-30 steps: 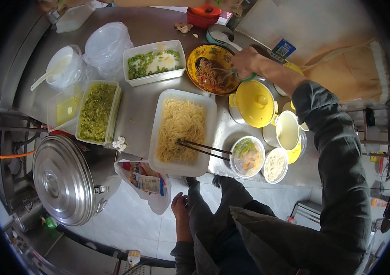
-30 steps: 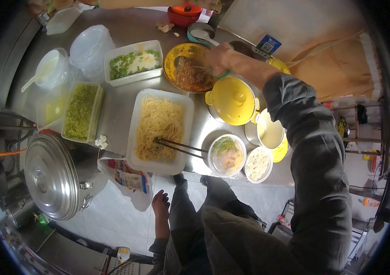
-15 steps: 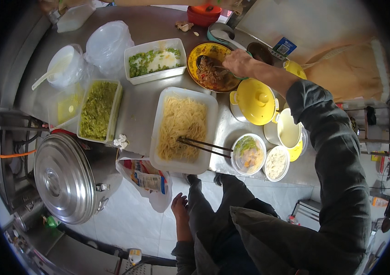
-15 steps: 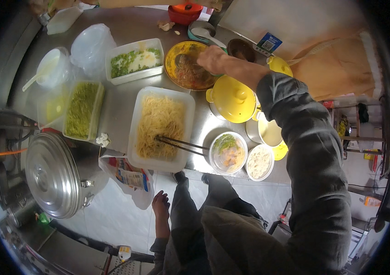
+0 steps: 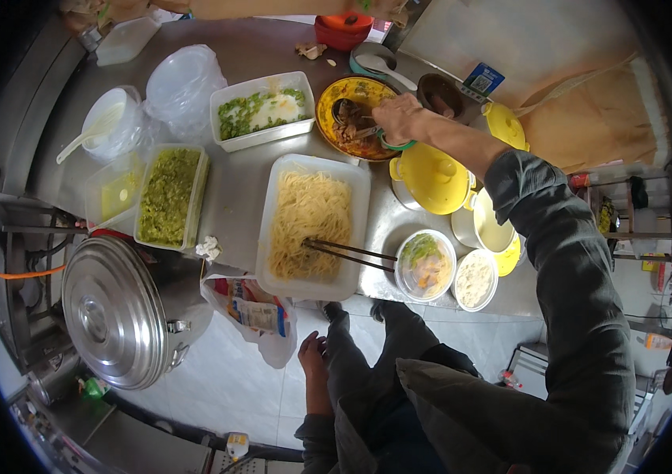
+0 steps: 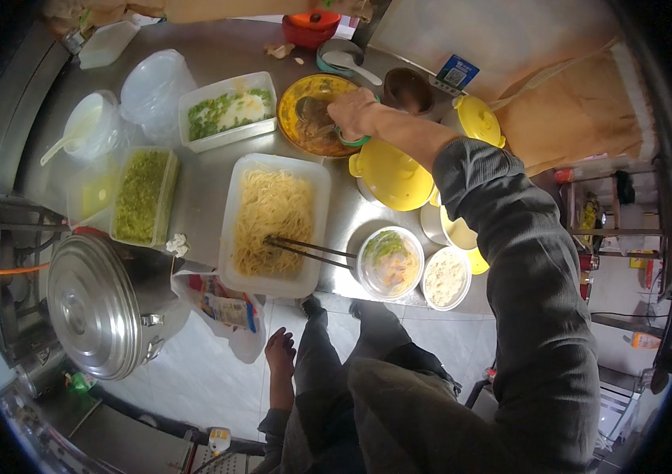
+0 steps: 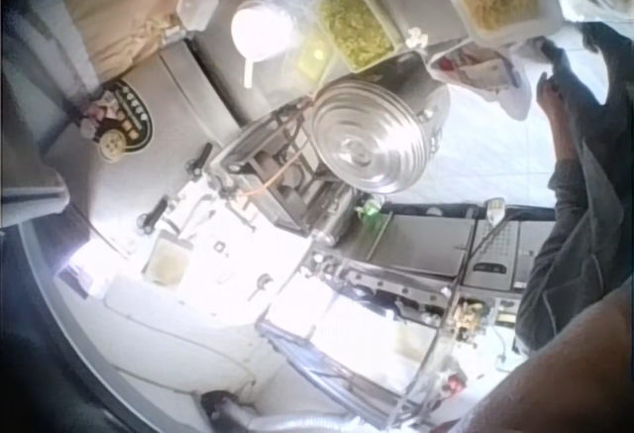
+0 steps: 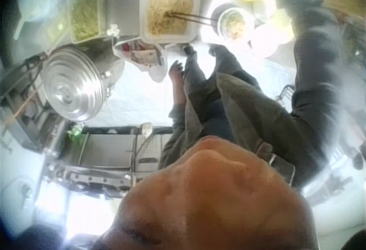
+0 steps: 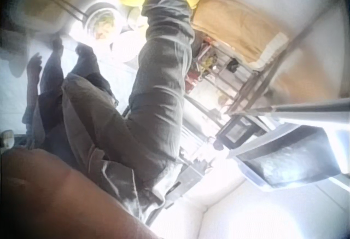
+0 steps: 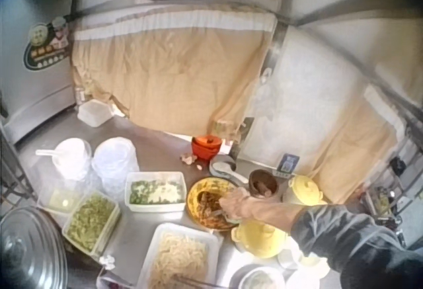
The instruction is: The person assembles rice bowls by scooping rice into containers, adding a meat sauce, noodles, and chopped green vegetables using a ladle and chopsticks. They then place lids on the bowls, pack one into a yellow paper bag, and retrieve another bowl from a refrigerator to repeat the assembly process.
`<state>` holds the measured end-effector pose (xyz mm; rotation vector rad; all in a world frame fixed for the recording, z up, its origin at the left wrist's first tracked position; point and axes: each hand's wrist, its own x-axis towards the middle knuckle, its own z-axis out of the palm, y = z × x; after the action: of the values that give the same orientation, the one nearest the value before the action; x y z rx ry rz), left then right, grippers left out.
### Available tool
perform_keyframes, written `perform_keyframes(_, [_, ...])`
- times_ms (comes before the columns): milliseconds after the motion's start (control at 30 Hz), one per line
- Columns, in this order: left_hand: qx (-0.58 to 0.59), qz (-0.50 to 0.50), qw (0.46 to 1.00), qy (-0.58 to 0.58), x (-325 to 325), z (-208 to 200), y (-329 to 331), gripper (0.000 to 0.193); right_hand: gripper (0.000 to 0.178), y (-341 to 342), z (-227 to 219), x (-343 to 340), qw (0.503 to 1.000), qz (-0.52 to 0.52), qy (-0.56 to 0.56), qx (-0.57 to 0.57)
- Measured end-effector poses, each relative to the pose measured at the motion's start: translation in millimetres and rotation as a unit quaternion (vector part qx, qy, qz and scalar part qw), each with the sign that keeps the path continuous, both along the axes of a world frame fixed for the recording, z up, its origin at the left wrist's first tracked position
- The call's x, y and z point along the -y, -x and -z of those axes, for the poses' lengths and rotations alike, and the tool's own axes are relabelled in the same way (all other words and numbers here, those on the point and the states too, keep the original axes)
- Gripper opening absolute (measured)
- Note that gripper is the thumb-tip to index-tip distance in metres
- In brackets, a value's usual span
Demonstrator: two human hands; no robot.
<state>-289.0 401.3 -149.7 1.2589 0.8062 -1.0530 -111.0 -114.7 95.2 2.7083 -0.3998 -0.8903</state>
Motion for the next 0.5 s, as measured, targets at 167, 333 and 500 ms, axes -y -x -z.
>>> perform_keyframes(167, [0.009,-0.013,1.0,-0.021,-17,4,2,0.034,0.041,-11,-21,-12,0.995,0.086,-0.022,-0.055])
perform_keyframes(333, [-0.001,-0.002,1.0,-0.004,-15,8,6,0.035,0.062,-16,-19,-5,0.984,0.148,-0.066,-0.072])
perform_keyframes(500, [0.0,-0.017,1.0,0.001,-12,9,9,0.036,0.065,-32,5,-2,0.977,0.177,-0.075,-0.096])
